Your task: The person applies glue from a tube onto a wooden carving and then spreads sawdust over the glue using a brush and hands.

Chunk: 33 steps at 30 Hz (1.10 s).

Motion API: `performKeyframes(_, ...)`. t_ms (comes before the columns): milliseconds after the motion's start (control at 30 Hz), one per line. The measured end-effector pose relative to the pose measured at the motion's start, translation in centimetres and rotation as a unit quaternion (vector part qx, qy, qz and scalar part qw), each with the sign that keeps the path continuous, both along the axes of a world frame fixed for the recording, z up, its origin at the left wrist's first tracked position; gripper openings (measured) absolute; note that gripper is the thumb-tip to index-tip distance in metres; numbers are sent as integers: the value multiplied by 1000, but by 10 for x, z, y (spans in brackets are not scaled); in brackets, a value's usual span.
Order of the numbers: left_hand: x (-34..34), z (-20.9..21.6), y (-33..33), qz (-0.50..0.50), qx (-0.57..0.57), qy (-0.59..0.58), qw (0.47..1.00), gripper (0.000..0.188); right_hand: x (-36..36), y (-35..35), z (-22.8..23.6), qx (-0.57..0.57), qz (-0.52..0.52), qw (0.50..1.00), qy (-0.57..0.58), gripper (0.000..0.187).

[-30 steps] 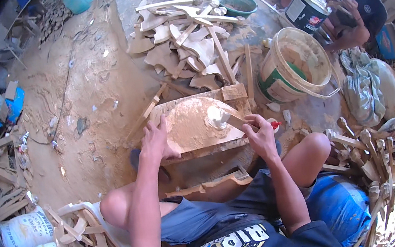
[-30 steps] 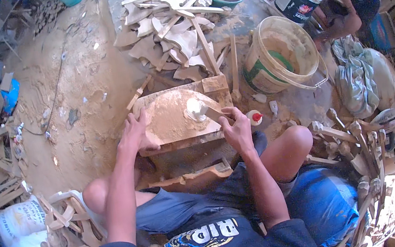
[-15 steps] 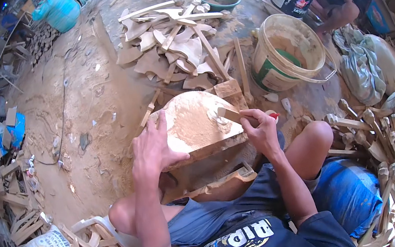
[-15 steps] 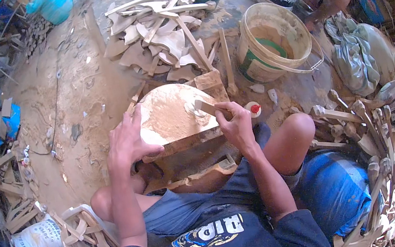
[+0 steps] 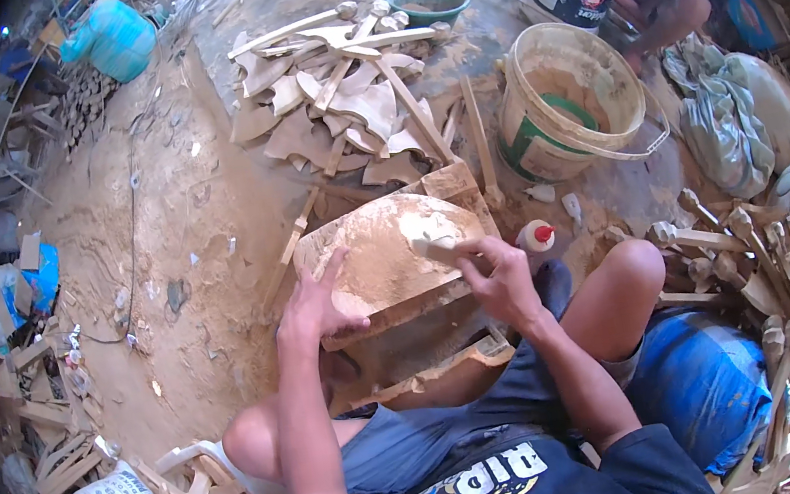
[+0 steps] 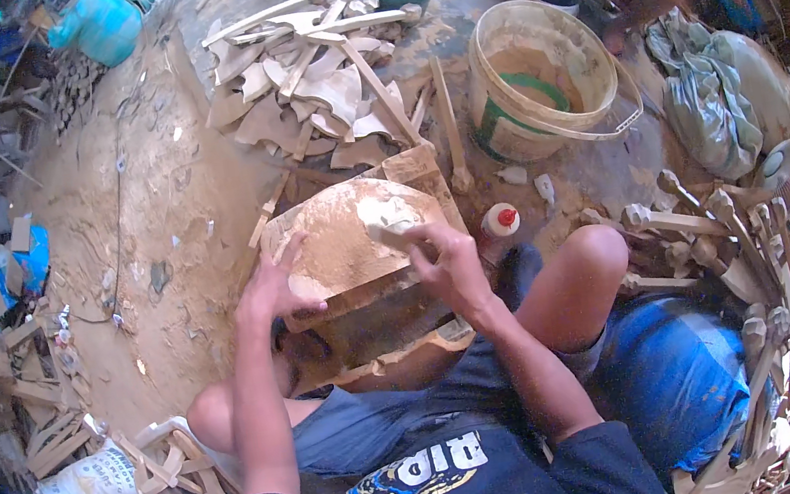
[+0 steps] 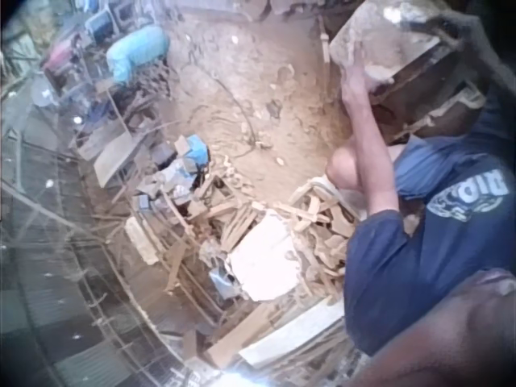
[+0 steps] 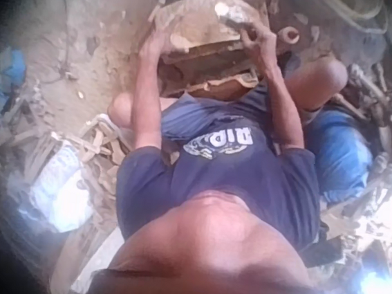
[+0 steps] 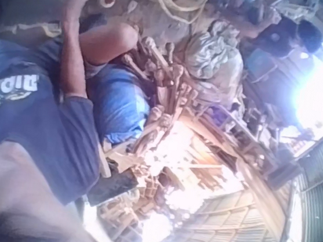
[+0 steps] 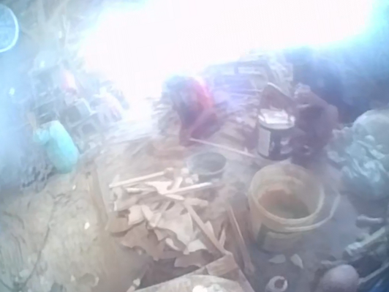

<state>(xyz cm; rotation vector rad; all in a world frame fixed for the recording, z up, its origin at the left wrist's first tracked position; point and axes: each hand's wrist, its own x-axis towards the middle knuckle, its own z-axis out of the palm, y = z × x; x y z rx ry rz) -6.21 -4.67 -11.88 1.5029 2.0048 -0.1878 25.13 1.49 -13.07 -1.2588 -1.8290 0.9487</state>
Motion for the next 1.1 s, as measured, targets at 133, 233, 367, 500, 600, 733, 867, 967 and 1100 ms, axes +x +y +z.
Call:
performKeyframes(133,13,14,4,-12,36,36,999,138,-11,-2,10,-56,65,996,2,17)
performKeyframes(233,23,30,8,5,3,45,999,136,-12,15,16,-106,77,991,3,18)
performKeyframes(367,25,37,8,7,0,41,999,135,0,37,24,-121,49,989,-66,17)
performKeyframes(500,27,39,9,-5,19,52,998,132,1,51,23,-37,81,993,-75,22)
performKeyframes(600,29,38,10,-19,32,60,997,130,-12,65,32,-125,106,985,-62,24)
performKeyframes(733,27,38,7,-10,33,61,998,128,-7,86,31,-173,113,974,-91,23)
performKeyframes(867,29,39,8,-8,31,67,997,128,-2,87,34,-131,96,983,-88,24)
performKeyframes(967,30,39,11,-11,33,61,998,128,-19,82,29,-114,118,985,-51,25)
performKeyframes(1100,27,36,10,-16,33,59,998,127,-9,99,18,-121,101,983,-96,27)
